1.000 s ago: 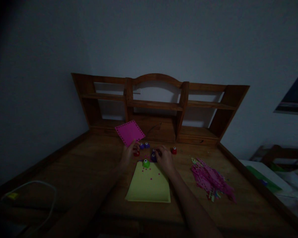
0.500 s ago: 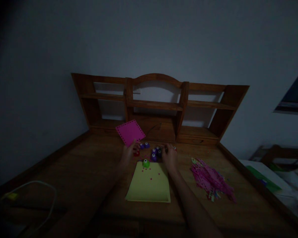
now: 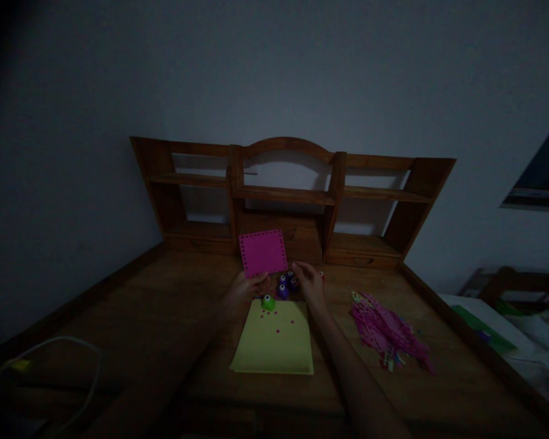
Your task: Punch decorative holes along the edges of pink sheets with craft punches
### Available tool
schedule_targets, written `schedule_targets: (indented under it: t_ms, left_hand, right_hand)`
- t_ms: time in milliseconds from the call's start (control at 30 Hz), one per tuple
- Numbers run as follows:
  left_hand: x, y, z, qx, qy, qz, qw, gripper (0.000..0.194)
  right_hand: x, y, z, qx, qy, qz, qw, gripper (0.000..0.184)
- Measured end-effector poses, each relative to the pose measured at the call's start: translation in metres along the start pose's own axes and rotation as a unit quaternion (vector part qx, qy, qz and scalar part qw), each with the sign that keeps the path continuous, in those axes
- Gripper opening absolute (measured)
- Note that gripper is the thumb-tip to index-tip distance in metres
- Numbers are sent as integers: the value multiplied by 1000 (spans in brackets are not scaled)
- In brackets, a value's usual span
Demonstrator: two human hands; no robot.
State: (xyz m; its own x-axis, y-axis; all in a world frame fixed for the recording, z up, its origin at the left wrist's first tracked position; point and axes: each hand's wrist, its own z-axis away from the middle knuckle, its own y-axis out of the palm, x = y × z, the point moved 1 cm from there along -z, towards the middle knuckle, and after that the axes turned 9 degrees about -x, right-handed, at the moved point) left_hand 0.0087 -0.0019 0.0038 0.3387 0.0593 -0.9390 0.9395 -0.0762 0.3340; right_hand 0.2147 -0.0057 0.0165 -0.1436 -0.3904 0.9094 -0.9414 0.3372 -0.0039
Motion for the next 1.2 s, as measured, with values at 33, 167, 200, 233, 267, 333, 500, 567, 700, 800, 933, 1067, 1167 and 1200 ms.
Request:
schedule_targets:
  t_ms: [33,167,200,233,267,333,500,567,700,800,933,1067,1167,1200]
  left_hand:
    - [1,1,0,10,-1,-5,1000,34]
    - [3,3,-3,38,-10,-25,999,36]
    - [3,3,-4,42,-12,-29,999,37]
    - [3,4,-4,43,-14,-33,998,38]
    - [2,4,-4,42,-14,-36,998,38]
    - [1,5,-3,34,-9,-39,999,37]
    - [-1,6,0,0,9,-55,998,35]
    - [0,4,-1,-9,17,-64,998,38]
    - [-1,-5,-8,-78,67,-63,993,42]
    - [-10,-15,-15,-166,101,-43,980,47]
    - [-24,-23,-15,-270,92,42,958,43]
    - [-30,-23,-10,-297,78,69,949,39]
    - [-29,-21,-9,-297,74,70,949,40]
    - [-28,-21,-9,-294,75,67,950,41]
  right_hand:
    - [2,1,1,13,4,-7,1000,43]
    - [5,4,2,35,3,-22,999,42]
    - [4,5,2,36,5,-25,999,42]
    - [2,5,2,36,9,-27,999,42]
    - [-1,6,2,35,13,-30,999,41]
    - [-5,6,1,31,22,-39,999,40]
    - [-9,7,0,26,43,-64,997,39]
    - [-6,7,1,27,48,-71,996,39]
    - [-1,5,1,8,50,-68,996,44]
    - [-4,0,0,-34,53,-56,996,46]
    - [-12,-6,-3,-74,57,-68,993,47]
    - [-15,-8,-5,-90,48,-55,993,46]
    - [-15,-7,-4,-97,48,-64,992,45]
    - [-15,-7,-3,-97,49,-69,992,45]
